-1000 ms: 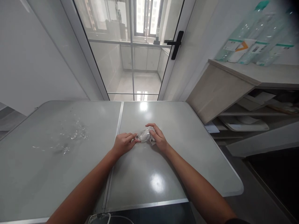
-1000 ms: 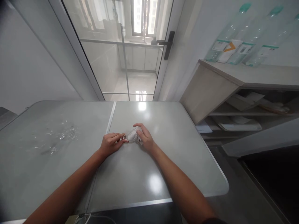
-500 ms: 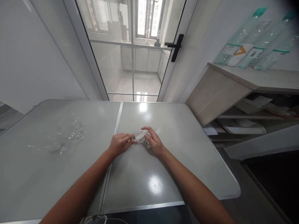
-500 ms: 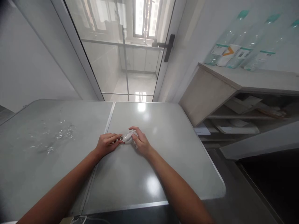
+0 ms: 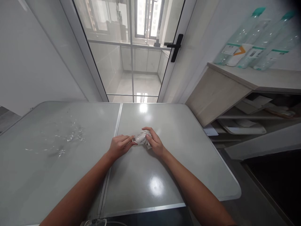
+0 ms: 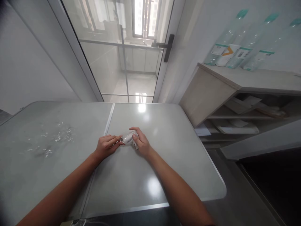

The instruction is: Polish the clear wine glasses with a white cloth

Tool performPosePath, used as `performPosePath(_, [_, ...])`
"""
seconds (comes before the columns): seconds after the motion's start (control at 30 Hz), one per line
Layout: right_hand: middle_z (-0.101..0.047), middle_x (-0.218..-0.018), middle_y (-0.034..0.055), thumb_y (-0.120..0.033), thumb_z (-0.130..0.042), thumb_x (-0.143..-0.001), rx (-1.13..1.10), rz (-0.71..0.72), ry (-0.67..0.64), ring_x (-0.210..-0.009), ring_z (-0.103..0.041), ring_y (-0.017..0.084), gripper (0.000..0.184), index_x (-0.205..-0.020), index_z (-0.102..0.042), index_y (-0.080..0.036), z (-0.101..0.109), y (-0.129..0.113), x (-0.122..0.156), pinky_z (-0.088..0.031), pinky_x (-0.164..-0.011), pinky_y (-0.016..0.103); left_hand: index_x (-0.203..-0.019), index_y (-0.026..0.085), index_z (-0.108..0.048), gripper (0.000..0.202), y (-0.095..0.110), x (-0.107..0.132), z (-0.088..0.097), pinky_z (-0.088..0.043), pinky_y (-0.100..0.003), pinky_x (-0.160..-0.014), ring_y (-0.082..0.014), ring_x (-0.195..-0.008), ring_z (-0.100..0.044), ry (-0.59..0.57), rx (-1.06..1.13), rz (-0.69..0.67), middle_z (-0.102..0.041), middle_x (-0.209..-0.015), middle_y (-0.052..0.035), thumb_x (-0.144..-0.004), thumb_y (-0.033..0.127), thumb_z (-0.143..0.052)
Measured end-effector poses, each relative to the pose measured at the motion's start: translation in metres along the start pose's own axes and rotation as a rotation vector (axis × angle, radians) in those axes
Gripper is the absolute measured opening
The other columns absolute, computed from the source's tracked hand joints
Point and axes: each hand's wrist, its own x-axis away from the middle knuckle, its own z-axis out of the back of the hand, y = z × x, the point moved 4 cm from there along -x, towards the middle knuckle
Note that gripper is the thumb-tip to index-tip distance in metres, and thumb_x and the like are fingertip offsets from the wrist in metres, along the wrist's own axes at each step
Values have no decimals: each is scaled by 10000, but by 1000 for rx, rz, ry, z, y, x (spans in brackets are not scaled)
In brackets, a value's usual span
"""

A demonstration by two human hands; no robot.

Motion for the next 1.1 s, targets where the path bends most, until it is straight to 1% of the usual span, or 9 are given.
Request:
performPosePath(0.1, [-579, -831, -5, -548, -519, -1031, -9, 8, 37, -716, -519, 167, 367, -1243, -565, -252, 5, 3, 0, -439, -693, 282, -1104, 220, -718, 183, 0, 0, 0, -477, -259, -608, -118, -588, -670, 8, 33, 26, -796, -786, 9, -946, 307, -745])
performPosePath(0.23, [-567, -813, -6, -518, -522, -1038, -20, 33, 117, -675, -492, 167, 327, -1228, -562, -255, 9, 2, 4, -428, -668, 289, -1103, 217, -714, 203, 2, 0, -1, -477, -243, -603, -104, -579, -664, 38, 91, 49, -788, -774, 14, -934, 319, -761])
performPosePath(0.4, [-664, -1060, 43, -522, -528, -1035, 2, 67, 86, -931, -610, 212, 405, -1359, -544, -278, 2, -3, 5, -488, -896, 344, -1120, 197, -700, 228, 3, -1, -1, -455, -255, -581, -109, -552, -640, 45, 44, 0, -758, -722, 18, -928, 299, -767])
performPosePath(0.47, [-678, -1087, 43, -533, -539, -1027, 8, 59, 57, -973, -620, 221, 421, -1370, -556, -289, 1, -3, 4, -487, -923, 346, -1126, 194, -695, 241, 3, 0, -1, -459, -263, -586, -114, -554, -640, 35, 16, -17, -761, -733, 16, -924, 301, -771])
performPosePath(0.57, [-671, -978, 20, -528, -548, -1025, -31, 19, 54, -858, -606, 196, 390, -1335, -574, -292, 3, 0, 3, -492, -819, 308, -1120, 195, -696, 241, 3, 0, -1, -470, -265, -594, -117, -570, -654, 32, -6, -30, -779, -774, 8, -922, 309, -773])
performPosePath(0.67, [-603, -820, -15, -529, -549, -1023, -68, -12, 90, -704, -532, 167, 347, -1256, -585, -275, 6, 2, 4, -454, -689, 274, -1110, 201, -702, 236, 4, 0, -2, -473, -259, -592, -114, -571, -659, 44, 0, -17, -781, -771, 15, -916, 311, -781])
performPosePath(0.8, [-582, -816, -17, -524, -559, -1017, -90, 18, 150, -694, -514, 163, 322, -1209, -588, -267, 8, -1, 5, -438, -672, 268, -1104, 209, -708, 240, 5, -1, -2, -471, -253, -593, -115, -584, -679, 65, 36, 8, -788, -774, 12, -910, 325, -789])
performPosePath(0.97, [-664, -1038, 28, -497, -537, -1034, -73, 30, 83, -866, -590, 195, 403, -1379, -539, -287, 4, -3, 5, -471, -813, 299, -1117, 206, -718, 216, 3, 0, -2, -464, -257, -589, -117, -567, -668, 34, 38, -2, -778, -748, 6, -934, 313, -759])
performPosePath(1.1, [-656, -995, 23, -503, -531, -1039, 41, 56, 4, -887, -582, 195, 402, -1370, -573, -279, 3, -2, 3, -461, -856, 304, -1097, 207, -725, 191, 3, 0, -1, -467, -259, -590, -120, -581, -675, 17, 2, -28, -789, -773, -2, -941, 314, -749])
